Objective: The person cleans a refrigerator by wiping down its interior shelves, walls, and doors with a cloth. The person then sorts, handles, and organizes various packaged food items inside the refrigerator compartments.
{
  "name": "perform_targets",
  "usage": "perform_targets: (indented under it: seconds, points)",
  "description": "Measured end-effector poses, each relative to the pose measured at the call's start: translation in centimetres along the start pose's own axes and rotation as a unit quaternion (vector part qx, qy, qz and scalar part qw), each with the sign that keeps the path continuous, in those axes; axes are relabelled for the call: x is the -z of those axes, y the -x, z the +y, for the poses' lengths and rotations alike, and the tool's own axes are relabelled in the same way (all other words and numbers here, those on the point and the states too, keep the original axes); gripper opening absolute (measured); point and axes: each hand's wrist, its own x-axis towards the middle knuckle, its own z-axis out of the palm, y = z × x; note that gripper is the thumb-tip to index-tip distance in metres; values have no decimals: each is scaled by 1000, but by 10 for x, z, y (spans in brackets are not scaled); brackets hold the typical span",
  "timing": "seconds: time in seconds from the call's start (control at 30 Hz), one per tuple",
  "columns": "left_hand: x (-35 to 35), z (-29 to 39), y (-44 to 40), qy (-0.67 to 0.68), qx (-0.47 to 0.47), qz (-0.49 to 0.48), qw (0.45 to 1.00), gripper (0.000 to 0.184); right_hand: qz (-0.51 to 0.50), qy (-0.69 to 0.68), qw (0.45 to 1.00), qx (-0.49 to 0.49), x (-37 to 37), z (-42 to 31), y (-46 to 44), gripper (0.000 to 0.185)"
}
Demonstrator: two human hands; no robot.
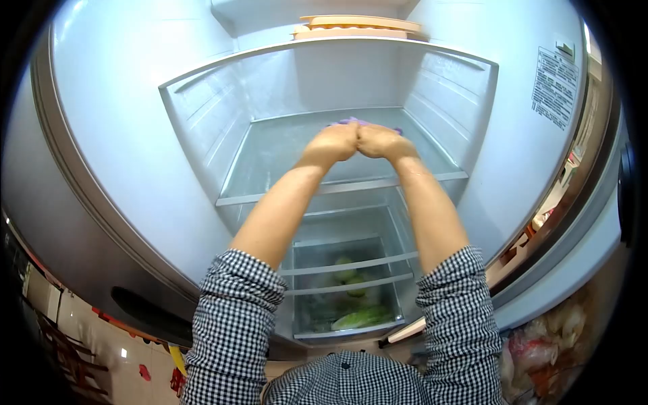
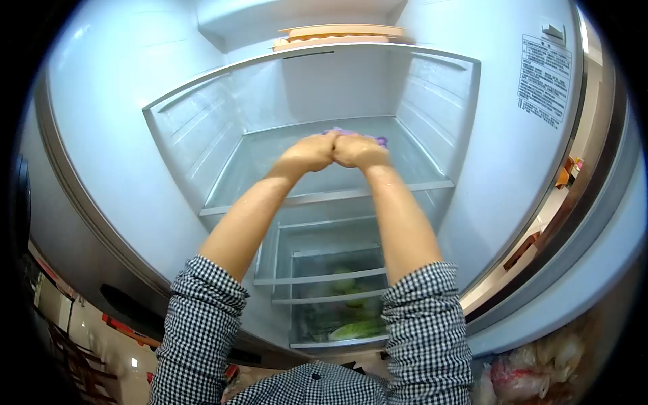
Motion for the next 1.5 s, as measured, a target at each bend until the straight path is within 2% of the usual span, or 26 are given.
perform_targets:
  seconds: [0.07, 0.13, 0.2, 0.3, 0.4, 0.43, 0.5, 0.57, 0.6, 0.63, 0.67, 0.7, 0.73, 0.8, 0.87, 0.93, 1.03, 1.17, 1.23, 1.27, 1.33, 1.5]
  points:
    - [-11, 18, -12, 21, -61, 22, 998, 38, -19, 31, 999, -19, 11, 18, 14, 40]
    - [-2, 57, 1, 27, -68, -15, 997, 37, -13, 40, 998, -37, 24, 33, 38, 38]
    - [-1, 87, 17, 51, -38, 2, 998, 33, 24, 14, 998, -55, 31, 39, 70, 35]
    - [14, 102, 53, 1, -111, -55, 992, 28, 37, -14, 997, -62, 28, 28, 108, 30]
    - [2, 79, 84, 15, -126, 103, 987, 24, 57, 5, 998, -16, 24, 3, 121, 26]
    - [5, 70, 92, 7, -101, 114, 988, 23, 68, 14, 998, 8, 22, -9, 122, 25]
    - [12, 50, 108, -8, -52, 134, 990, 22, 18, 35, 998, 53, 21, -35, 109, 24]
    - [12, 20, 114, -22, -5, 191, 981, 18, 4, 19, 994, 107, 3, -52, 84, 27]
    - [23, 10, 118, -29, 48, 155, 986, 19, 0, 23, 987, 162, 6, -73, 80, 28]
    - [33, -1, 121, -36, 101, 118, 987, 21, -5, 49, 989, 141, -10, -79, 55, 28]
    - [35, -16, 119, -62, 128, 127, 982, 22, 16, 16, 991, 134, -19, -89, 43, 28]
    - [34, -32, 116, -89, 154, 135, 975, 23, -13, 1, 992, 123, -6, -112, 51, 32]
    - [33, -47, 116, -84, 165, 141, 973, 25, -23, 0, 990, 139, -26, -113, 17, 35]
    - [33, -62, 115, -87, 183, 140, 969, 26, -88, -5, 989, 116, -30, -127, -4, 37]
    - [35, -66, 110, -100, 194, 131, 967, 26, -101, -16, 987, 120, -28, -125, -16, 39]
    - [43, -64, 99, -102, 172, 74, 977, 26, -156, -7, 978, 141, -59, -104, -60, 45]
    - [42, -64, 63, -93, 127, 42, 987, 27, -64, -47, 995, 64, -48, -85, -42, 52]
    - [19, -35, 16, -68, 64, 32, 995, 29, -44, -30, 997, 63, -74, 9, -108, 55]
    - [5, -4, 0, -54, 43, 36, 997, 30, -63, -7, 996, 70, -46, 33, -83, 55]
    - [0, 12, -3, -45, 33, 36, 998, 31, -88, 10, 993, 79, -13, 32, -41, 54]
    - [2, 40, 1, -50, 26, 11, 998, 31, -72, 11, 992, 107, 3, 47, -9, 49]
    - [-2, 50, 42, -52, -35, 81, 995, 29, -53, -22, 996, 64, 19, 17, 49, 39]
